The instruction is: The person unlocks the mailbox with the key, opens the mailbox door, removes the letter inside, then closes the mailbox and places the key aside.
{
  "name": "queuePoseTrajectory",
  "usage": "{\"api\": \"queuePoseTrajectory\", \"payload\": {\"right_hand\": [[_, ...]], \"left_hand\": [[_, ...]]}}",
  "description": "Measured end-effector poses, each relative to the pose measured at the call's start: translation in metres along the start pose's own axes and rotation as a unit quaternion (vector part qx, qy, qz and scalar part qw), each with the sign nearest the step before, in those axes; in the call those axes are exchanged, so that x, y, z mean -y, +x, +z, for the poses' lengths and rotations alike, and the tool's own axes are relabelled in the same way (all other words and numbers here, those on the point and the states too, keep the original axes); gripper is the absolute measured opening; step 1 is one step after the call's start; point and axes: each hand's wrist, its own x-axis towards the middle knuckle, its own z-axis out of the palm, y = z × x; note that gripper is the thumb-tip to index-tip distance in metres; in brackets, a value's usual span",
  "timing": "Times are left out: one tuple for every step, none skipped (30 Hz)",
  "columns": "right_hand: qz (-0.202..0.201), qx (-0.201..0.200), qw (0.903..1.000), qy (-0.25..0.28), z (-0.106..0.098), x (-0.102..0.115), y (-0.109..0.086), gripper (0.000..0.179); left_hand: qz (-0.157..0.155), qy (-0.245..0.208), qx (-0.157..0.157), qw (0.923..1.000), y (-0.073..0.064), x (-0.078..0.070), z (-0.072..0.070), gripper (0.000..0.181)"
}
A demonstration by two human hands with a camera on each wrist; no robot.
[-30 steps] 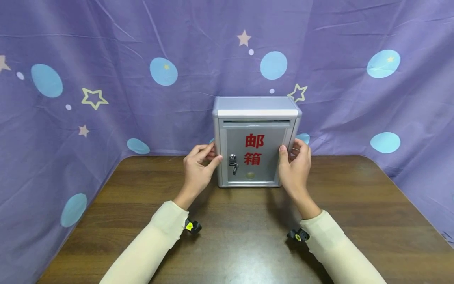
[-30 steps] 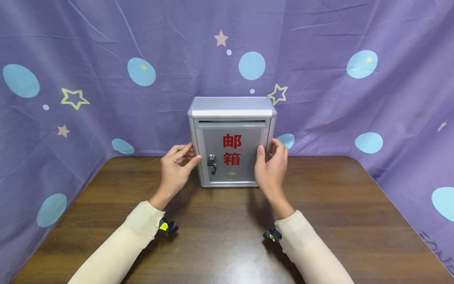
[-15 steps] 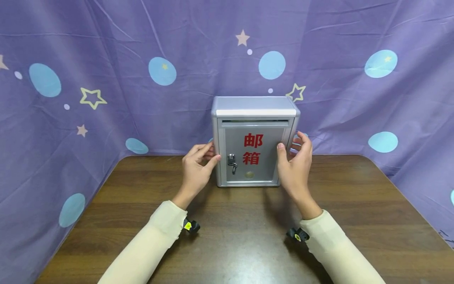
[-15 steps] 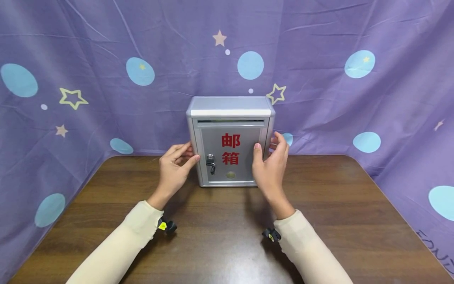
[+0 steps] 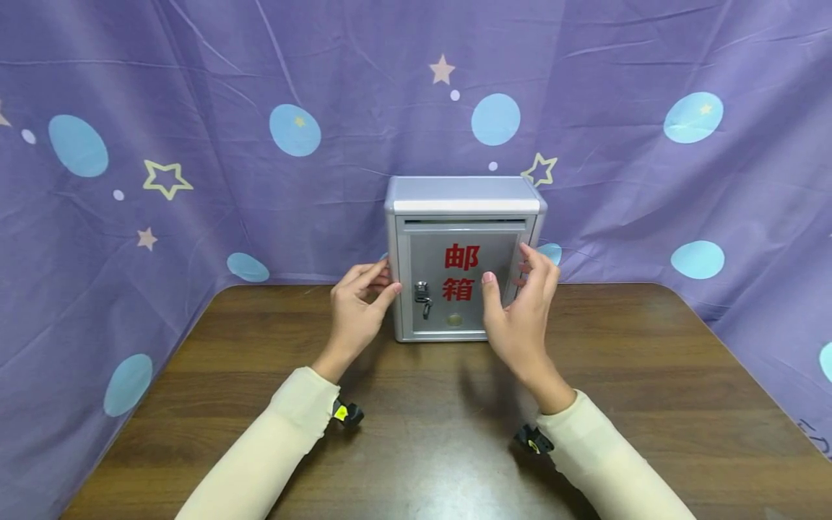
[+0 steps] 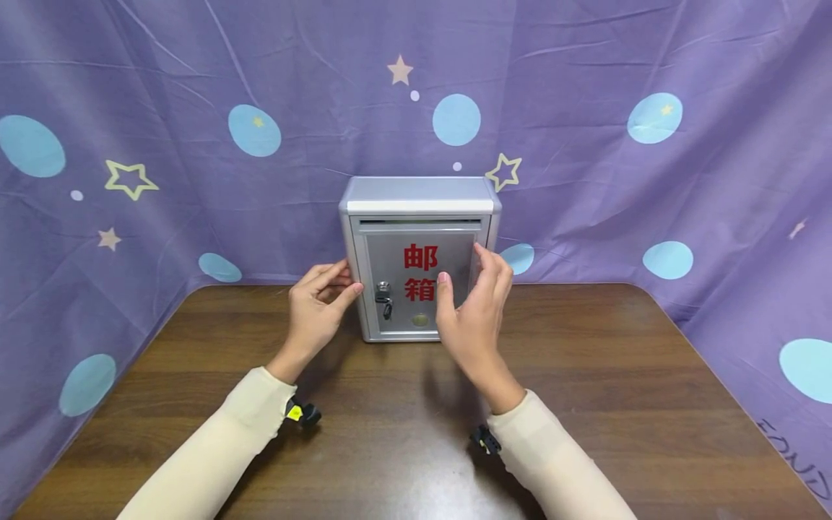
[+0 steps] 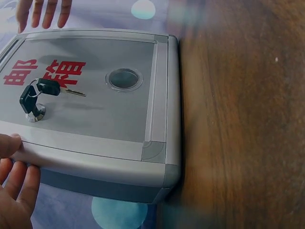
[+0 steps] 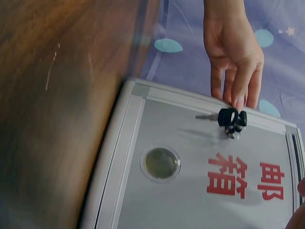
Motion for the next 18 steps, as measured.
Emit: {"api": "queuePoseTrajectory", "payload": {"right_hand": [[-0.008,0.004,1.0,0.001,0.002,0.001,-0.001,0.057],[-0.016,0.008,0.9998,0.002,0.003,0.001,-0.003,0.056],[-0.024,0.012,0.9996,0.002,0.005,0.002,-0.004,0.055],[-0.03,0.016,0.9994,0.001,0.006,0.002,-0.006,0.054],[-0.036,0.02,0.9991,0.001,0.008,0.003,-0.007,0.053],[-0.042,0.027,0.9988,0.001,0.009,0.003,-0.008,0.052],[-0.048,0.035,0.9982,0.003,0.011,0.003,-0.01,0.05],[-0.055,0.043,0.9975,0.002,0.013,0.004,-0.011,0.049],[-0.062,0.053,0.9967,0.003,0.015,0.004,-0.013,0.049],[-0.069,0.064,0.9955,0.004,0.017,0.005,-0.014,0.048],[-0.078,0.076,0.9941,0.005,0.018,0.005,-0.015,0.048],[-0.087,0.087,0.9924,0.006,0.02,0.006,-0.017,0.049],[-0.097,0.097,0.9905,0.005,0.022,0.006,-0.018,0.049],[-0.107,0.107,0.9885,0.001,0.023,0.007,-0.019,0.049],[-0.118,0.117,0.9861,-0.002,0.024,0.007,-0.02,0.049],[-0.129,0.126,0.9836,-0.007,0.025,0.007,-0.022,0.049],[-0.138,0.135,0.981,-0.015,0.027,0.007,-0.023,0.049],[-0.147,0.144,0.9783,-0.022,0.028,0.007,-0.023,0.048]], "left_hand": [[-0.001,-0.001,0.0,1.0,0.0,0.0,0.0,0.044],[-0.002,-0.001,0.0,1.0,0.0,0.0,0.0,0.044],[-0.003,-0.001,-0.001,1.0,0.0,0.0,-0.001,0.044],[-0.004,-0.002,-0.001,1.0,0.0,0.0,-0.001,0.044],[-0.005,-0.002,-0.001,1.0,0.0,0.0,-0.001,0.044],[-0.006,-0.002,-0.001,1.0,0.0,0.0,-0.002,0.045],[-0.007,-0.004,-0.001,1.0,0.0,0.0,-0.002,0.044],[-0.007,-0.004,-0.002,1.0,0.0,0.0,-0.002,0.044],[-0.007,-0.005,-0.002,1.0,0.0,0.0,-0.003,0.044],[-0.006,-0.006,-0.002,1.0,0.0,-0.001,-0.003,0.044],[-0.006,-0.006,-0.003,1.0,0.0,-0.001,-0.003,0.044],[-0.005,-0.006,-0.005,1.0,0.0,-0.001,-0.003,0.043],[-0.006,-0.005,-0.005,1.0,0.0,-0.001,-0.003,0.043],[-0.007,-0.004,-0.005,1.0,0.0,-0.001,-0.003,0.043],[-0.008,-0.003,-0.005,1.0,0.0,-0.001,-0.003,0.042],[-0.009,-0.002,-0.004,0.9999,0.0,-0.001,-0.002,0.042],[-0.011,-0.001,-0.005,0.9999,0.0,-0.001,-0.002,0.042],[-0.013,0.0,-0.005,0.9999,0.0,-0.001,-0.001,0.041]]}}
